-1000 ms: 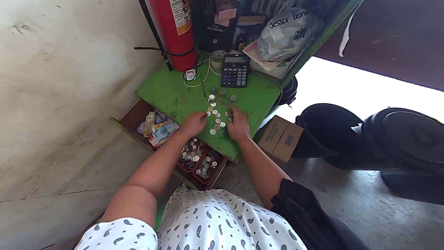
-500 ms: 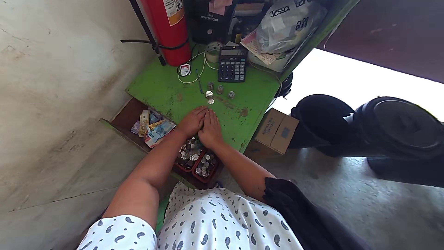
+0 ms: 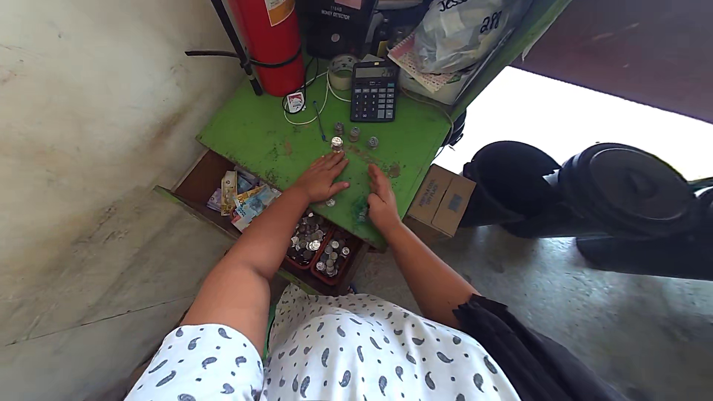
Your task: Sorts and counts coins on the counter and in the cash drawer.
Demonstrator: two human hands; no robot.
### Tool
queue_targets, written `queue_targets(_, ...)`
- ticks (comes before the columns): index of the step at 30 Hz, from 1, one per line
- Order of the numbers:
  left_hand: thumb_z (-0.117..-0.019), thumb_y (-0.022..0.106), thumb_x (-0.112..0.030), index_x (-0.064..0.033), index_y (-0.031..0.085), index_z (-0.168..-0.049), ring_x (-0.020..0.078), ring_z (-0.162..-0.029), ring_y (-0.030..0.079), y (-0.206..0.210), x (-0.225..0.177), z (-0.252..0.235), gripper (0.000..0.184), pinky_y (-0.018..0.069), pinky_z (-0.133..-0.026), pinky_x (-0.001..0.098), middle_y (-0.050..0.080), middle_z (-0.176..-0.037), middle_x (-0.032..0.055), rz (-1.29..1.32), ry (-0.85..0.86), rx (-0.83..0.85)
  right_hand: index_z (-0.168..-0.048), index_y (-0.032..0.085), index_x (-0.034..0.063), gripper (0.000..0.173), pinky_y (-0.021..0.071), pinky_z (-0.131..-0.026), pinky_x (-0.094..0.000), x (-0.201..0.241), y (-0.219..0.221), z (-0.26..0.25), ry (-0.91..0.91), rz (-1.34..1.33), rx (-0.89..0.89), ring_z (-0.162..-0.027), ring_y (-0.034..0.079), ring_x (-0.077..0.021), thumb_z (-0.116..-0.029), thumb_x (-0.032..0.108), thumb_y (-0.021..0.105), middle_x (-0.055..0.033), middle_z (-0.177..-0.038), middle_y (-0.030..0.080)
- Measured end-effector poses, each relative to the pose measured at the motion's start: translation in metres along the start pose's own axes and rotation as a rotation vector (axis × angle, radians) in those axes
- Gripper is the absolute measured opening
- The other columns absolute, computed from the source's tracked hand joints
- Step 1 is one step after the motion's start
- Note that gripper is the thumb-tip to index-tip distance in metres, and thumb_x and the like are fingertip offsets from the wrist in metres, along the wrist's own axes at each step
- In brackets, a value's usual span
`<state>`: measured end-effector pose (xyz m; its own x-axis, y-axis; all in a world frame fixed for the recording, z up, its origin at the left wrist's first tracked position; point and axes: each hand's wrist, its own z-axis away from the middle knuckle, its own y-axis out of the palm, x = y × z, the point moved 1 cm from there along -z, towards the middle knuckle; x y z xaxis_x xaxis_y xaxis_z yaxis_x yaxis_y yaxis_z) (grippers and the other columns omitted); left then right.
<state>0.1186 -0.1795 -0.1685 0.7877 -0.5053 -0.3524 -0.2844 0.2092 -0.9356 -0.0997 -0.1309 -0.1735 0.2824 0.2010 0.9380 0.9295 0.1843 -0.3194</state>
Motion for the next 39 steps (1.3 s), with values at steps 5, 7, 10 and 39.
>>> queue_targets(5,-0.1039,0.031,-0.063,-0.0040,0.040,-0.157,0.0299,-0.157,0.025,-0.002,-0.003,0.028,0.081,0.0182,-0.128,0.0522,0.031,-0.168,0.0133,0.035,0.148,0.036,-0.156,0.040,-0.0001,0.070,0.0298,-0.124,-0.0488,-0.001,-0.002,0.004,-0.108,0.298,0.076,-0.152,0.034,-0.0321,-0.0861,0.007,0.042,-0.0193,-0.162,0.039)
queue_targets(7,-0.1033,0.035,-0.063,-0.0056,0.043,-0.156,0.0294,-0.156,0.027,0.001,-0.003,0.047,0.079,0.0198,-0.128,0.0506,0.034,-0.166,0.0124,0.019,0.180,0.030,-0.156,0.041,0.0031,0.069,0.0291,-0.124,-0.0494,0.001,0.003,0.004,-0.115,0.377,0.128,-0.152,0.035,-0.0308,-0.0875,0.008,0.043,-0.0157,-0.161,0.041)
queue_targets(10,-0.1016,0.035,-0.068,-0.0076,0.043,-0.156,0.0299,-0.156,0.028,0.007,-0.006,0.073,0.082,0.0217,-0.128,0.0485,0.037,-0.165,0.0120,-0.029,0.211,0.024,-0.155,0.044,0.0040,0.067,0.0280,-0.124,-0.0495,0.002,0.007,0.002,-0.128,0.471,0.177,-0.150,0.038,-0.0296,-0.0883,0.009,0.043,-0.0133,-0.160,0.045)
queue_targets(39,-0.0903,0.066,-0.060,0.0044,0.019,-0.162,0.0301,-0.158,0.020,0.022,-0.001,0.140,0.107,0.0128,-0.129,0.0496,0.025,-0.169,0.0196,0.002,0.056,-0.018,-0.164,0.009,-0.0025,0.093,0.0121,-0.128,-0.0490,0.044,0.082,0.054,-0.225,0.824,0.671,-0.160,0.009,-0.0289,-0.0903,0.013,0.064,-0.0196,-0.172,0.009)
